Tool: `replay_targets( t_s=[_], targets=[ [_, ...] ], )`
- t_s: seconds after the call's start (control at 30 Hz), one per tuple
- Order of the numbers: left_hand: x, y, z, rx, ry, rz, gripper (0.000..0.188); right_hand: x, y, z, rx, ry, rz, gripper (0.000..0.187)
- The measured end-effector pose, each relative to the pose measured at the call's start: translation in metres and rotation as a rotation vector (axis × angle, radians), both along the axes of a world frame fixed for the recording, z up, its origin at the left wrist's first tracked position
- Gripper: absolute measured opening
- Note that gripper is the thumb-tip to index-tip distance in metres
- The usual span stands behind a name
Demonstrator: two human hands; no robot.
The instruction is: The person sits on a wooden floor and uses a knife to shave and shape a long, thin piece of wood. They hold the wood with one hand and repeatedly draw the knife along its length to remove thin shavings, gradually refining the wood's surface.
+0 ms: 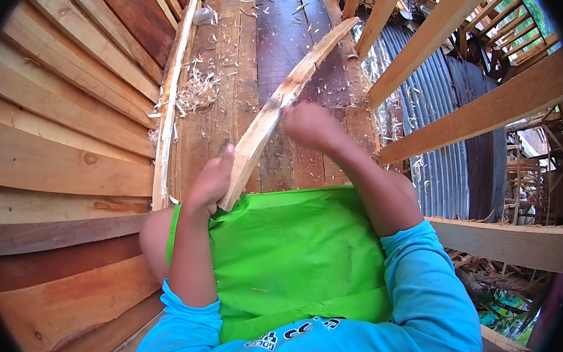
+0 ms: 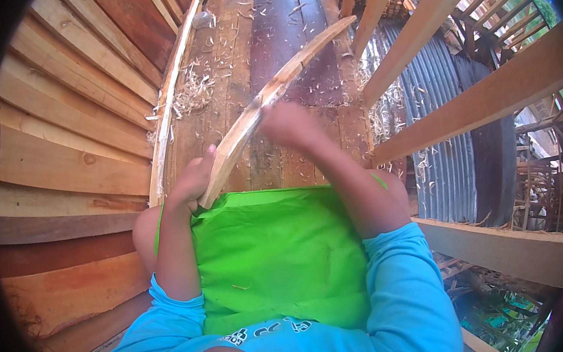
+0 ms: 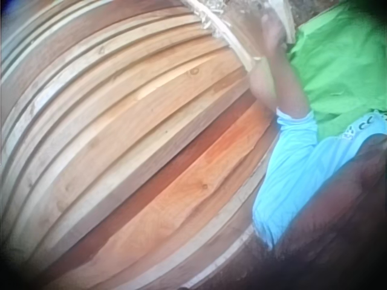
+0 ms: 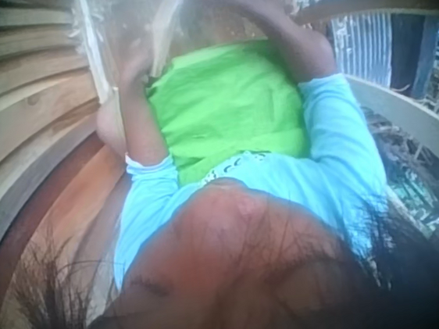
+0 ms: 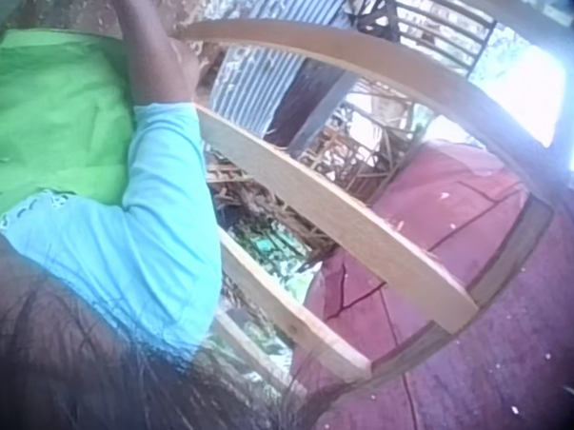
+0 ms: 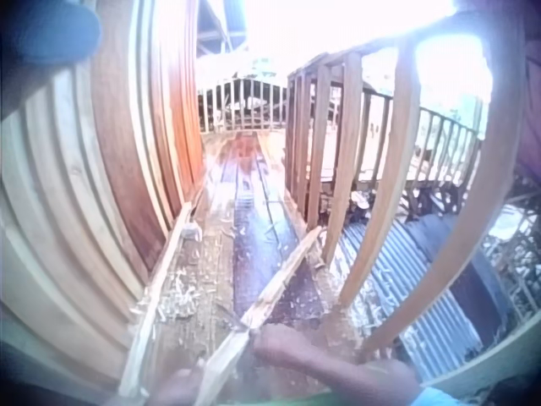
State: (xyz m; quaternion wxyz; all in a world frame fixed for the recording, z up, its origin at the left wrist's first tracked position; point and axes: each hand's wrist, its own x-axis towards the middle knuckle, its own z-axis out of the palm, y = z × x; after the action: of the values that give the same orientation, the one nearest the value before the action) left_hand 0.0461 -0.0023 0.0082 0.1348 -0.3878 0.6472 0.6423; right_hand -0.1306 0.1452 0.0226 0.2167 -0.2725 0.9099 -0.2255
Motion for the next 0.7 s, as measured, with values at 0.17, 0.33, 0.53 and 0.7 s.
replay_targets(
  t_s=[0.17, 0.33, 0.53, 0.7],
  targets=[
    [0.002, -0.001, -0.001, -0.026, 0.024, 0.016, 0.058, 0.012, -0.004, 0.025, 0.116, -0.222, 0.145, 0.059],
    [-0.004, 0.0, 0.004, -0.034, -0.015, -0.049, 0.059, -0.005, -0.002, -0.025, -0.073, -0.166, -0.005, 0.069],
    [-0.002, -0.001, -0.003, -0.033, 0.053, -0.012, 0.063, -0.021, -0.001, -0.025, -0.044, -0.765, -0.08, 0.067],
    [-0.003, 0.004, 0.01, -0.047, 0.026, 0.012, 0.065, -0.015, 0.0, -0.014, 0.0, -0.256, 0.057, 0.068]
  ],
)
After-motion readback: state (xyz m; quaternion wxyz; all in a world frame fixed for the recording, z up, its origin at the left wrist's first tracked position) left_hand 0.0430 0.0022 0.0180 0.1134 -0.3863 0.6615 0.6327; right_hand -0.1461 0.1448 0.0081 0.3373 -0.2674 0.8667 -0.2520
